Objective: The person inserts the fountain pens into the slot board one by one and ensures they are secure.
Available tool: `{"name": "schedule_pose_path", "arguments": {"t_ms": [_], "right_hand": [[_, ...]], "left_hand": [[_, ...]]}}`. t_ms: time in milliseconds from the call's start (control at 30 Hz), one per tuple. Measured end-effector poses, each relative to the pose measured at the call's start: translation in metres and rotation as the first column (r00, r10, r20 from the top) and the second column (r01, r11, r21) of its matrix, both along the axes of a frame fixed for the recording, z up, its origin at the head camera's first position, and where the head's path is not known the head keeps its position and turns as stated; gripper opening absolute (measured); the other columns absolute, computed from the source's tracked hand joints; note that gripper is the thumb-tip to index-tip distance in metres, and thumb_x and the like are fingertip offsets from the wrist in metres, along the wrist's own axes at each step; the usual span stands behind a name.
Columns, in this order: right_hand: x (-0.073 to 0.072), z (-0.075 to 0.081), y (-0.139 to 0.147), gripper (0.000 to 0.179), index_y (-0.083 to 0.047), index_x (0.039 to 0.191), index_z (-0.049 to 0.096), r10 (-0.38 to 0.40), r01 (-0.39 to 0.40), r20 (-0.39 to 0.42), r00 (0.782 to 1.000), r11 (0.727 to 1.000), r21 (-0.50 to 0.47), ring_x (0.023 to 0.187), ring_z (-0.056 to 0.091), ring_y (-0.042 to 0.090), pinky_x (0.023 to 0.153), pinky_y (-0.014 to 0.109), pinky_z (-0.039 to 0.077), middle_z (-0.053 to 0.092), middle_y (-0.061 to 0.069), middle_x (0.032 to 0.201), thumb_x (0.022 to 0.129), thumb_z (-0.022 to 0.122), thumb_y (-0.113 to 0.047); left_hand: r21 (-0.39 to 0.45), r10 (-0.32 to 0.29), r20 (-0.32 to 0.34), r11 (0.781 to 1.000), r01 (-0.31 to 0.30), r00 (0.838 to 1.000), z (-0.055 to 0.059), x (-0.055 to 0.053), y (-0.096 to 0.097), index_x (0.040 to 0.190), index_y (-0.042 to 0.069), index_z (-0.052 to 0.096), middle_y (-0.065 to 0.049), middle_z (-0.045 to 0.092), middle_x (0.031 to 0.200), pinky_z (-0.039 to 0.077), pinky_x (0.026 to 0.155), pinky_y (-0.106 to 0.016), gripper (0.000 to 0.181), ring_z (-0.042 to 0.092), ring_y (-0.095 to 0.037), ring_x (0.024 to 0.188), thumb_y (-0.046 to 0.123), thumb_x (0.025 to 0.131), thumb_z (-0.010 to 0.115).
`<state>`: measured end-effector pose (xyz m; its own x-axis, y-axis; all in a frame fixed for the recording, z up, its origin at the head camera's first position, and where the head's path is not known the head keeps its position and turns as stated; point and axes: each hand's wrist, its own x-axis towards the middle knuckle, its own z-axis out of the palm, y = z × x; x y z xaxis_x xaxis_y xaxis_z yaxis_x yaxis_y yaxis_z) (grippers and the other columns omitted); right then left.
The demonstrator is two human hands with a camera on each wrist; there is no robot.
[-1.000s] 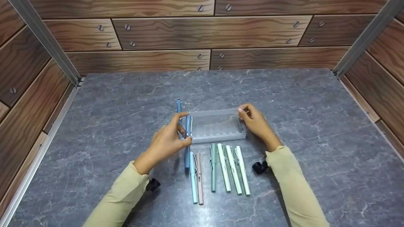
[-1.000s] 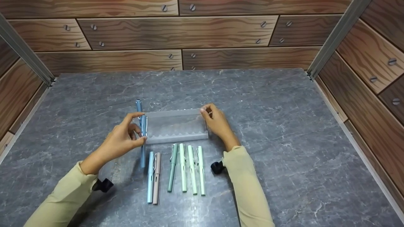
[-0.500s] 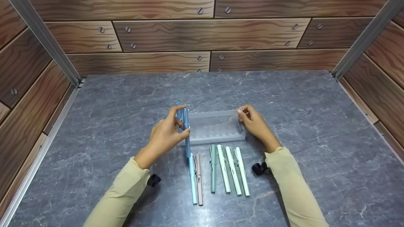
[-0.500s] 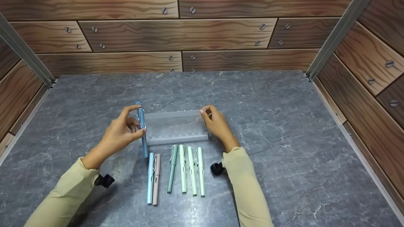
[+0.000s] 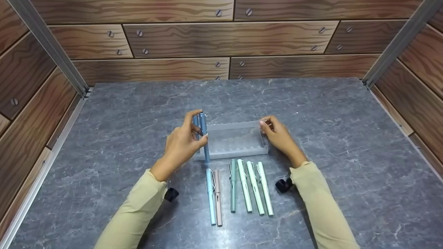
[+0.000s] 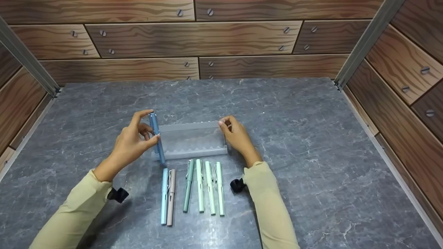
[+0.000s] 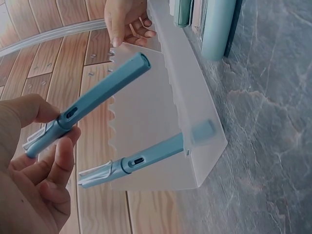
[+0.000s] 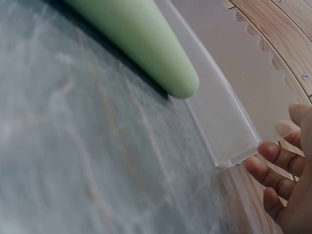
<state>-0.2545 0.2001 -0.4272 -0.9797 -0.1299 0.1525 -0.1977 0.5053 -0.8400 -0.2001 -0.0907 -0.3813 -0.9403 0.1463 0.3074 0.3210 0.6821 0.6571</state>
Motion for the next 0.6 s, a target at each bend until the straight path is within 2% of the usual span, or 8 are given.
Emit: {"name": "schedule_pose_path", "arguments": {"t_ms": [100, 233, 367, 600], "right_hand": [[-0.009, -0.012, 0.004, 0.023, 0.007, 0.113, 0.053, -0.005, 0.005, -0.003, 1.0, 1.0, -0.005, 0.091, 0.061, 0.04, 0.072, 0.014, 0.044, 0.061, 0.023, 0.097, 0.101, 0.048, -0.012], [-0.018, -0.026, 0.01, 0.025, 0.002, 0.113, 0.055, -0.011, 0.011, -0.008, 1.0, 1.0, 0.007, 0.088, 0.062, 0.029, 0.072, 0.016, 0.045, 0.062, 0.017, 0.098, 0.101, 0.05, -0.019], [-0.021, -0.028, 0.012, 0.024, 0.0, 0.112, 0.055, 0.001, -0.001, -0.018, 1.0, 1.0, 0.016, 0.083, 0.061, 0.021, 0.073, 0.018, 0.046, 0.062, 0.015, 0.096, 0.1, 0.051, -0.021], [-0.021, -0.028, 0.012, 0.023, 0.001, 0.11, 0.055, -0.005, 0.005, -0.02, 1.0, 1.0, 0.0, 0.081, 0.06, 0.018, 0.072, 0.017, 0.045, 0.063, 0.016, 0.094, 0.1, 0.051, -0.019]], "left_hand": [[-0.013, 0.014, -0.016, 1.0, -0.014, 1.0, 0.0, -0.002, 0.0, 0.14, 0.019, 0.041, 0.002, 0.071, 0.084, 0.034, 0.045, -0.024, 0.067, 0.051, -0.008, 0.053, 0.016, 0.08, 0.072], [-0.044, 0.042, -0.048, 0.998, -0.044, 0.998, -0.002, -0.005, 0.0, 0.138, 0.02, 0.042, 0.003, 0.071, 0.084, 0.036, 0.048, -0.026, 0.066, 0.053, -0.011, 0.059, 0.018, 0.08, 0.072], [-0.059, 0.073, -0.072, 0.995, -0.077, 0.995, -0.003, -0.008, 0.001, 0.137, 0.022, 0.044, 0.003, 0.071, 0.086, 0.042, 0.056, -0.031, 0.066, 0.056, -0.016, 0.07, 0.019, 0.079, 0.075], [-0.04, 0.093, -0.064, 0.995, -0.096, 0.994, -0.004, -0.012, 0.0, 0.136, 0.023, 0.046, 0.001, 0.07, 0.089, 0.045, 0.063, -0.036, 0.065, 0.057, -0.02, 0.08, 0.019, 0.079, 0.077]]}}
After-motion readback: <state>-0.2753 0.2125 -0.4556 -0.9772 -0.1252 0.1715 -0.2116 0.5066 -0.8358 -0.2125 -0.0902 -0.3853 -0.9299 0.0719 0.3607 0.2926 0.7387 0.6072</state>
